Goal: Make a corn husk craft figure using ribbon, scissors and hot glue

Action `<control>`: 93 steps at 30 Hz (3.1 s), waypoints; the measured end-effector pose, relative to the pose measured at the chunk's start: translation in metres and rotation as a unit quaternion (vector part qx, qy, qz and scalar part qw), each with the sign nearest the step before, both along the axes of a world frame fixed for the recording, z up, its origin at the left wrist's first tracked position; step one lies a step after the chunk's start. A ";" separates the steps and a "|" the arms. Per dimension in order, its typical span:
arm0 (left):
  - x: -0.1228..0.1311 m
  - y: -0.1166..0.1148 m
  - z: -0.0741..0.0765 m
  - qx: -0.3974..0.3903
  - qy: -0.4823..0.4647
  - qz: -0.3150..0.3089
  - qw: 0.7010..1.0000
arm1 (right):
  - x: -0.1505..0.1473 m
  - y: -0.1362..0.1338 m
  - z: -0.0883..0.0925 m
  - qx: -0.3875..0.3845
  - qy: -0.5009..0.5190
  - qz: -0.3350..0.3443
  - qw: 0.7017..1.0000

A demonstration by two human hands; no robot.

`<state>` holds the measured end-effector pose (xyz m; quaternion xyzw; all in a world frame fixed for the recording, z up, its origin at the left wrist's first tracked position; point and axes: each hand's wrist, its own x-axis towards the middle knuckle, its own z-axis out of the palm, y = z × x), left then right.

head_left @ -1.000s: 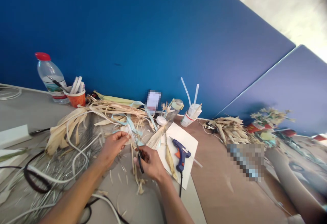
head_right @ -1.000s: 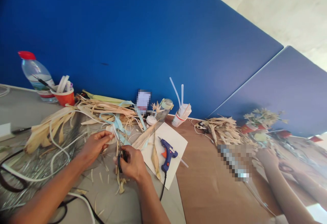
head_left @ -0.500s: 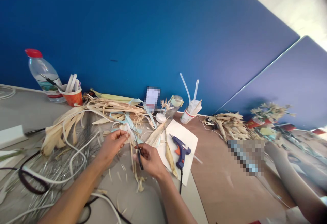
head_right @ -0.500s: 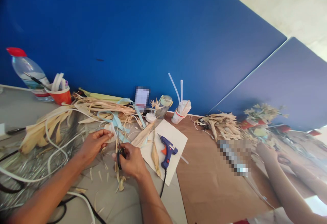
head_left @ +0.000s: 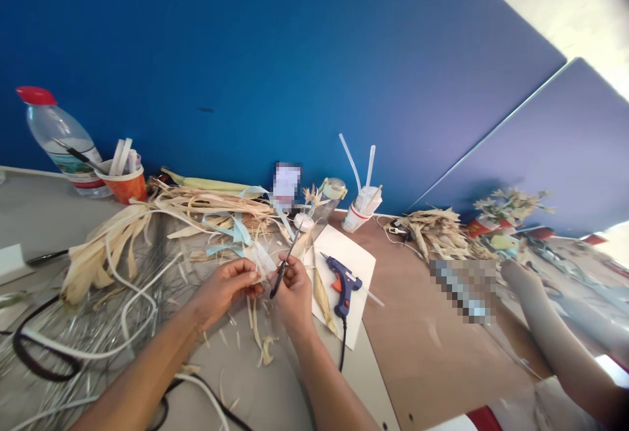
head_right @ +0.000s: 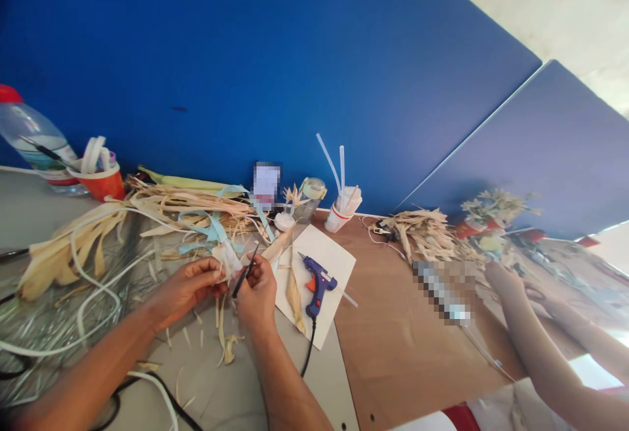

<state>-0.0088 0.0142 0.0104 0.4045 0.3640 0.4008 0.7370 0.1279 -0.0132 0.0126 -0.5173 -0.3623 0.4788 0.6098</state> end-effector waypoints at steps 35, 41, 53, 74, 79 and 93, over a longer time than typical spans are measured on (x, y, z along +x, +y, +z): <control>-0.007 0.006 0.001 -0.015 -0.020 0.047 0.999 | 0.017 0.005 -0.004 -0.048 -0.030 0.055 0.997; -0.005 0.005 -0.002 0.035 0.085 0.001 0.996 | 0.021 0.006 -0.002 -0.052 -0.030 0.058 0.996; -0.006 0.013 0.001 0.027 0.037 0.228 0.973 | 0.013 0.001 0.006 -0.034 -0.010 0.097 0.995; 0.000 0.009 0.006 0.025 -0.026 0.244 0.969 | -0.005 -0.004 -0.008 -0.056 -0.027 0.167 0.984; 0.000 0.010 0.003 0.028 -0.019 0.253 0.967 | -0.005 -0.005 -0.007 -0.054 -0.029 0.167 0.984; -0.002 0.010 0.002 0.036 -0.012 0.246 0.969 | -0.009 -0.007 -0.003 -0.053 0.002 0.167 0.984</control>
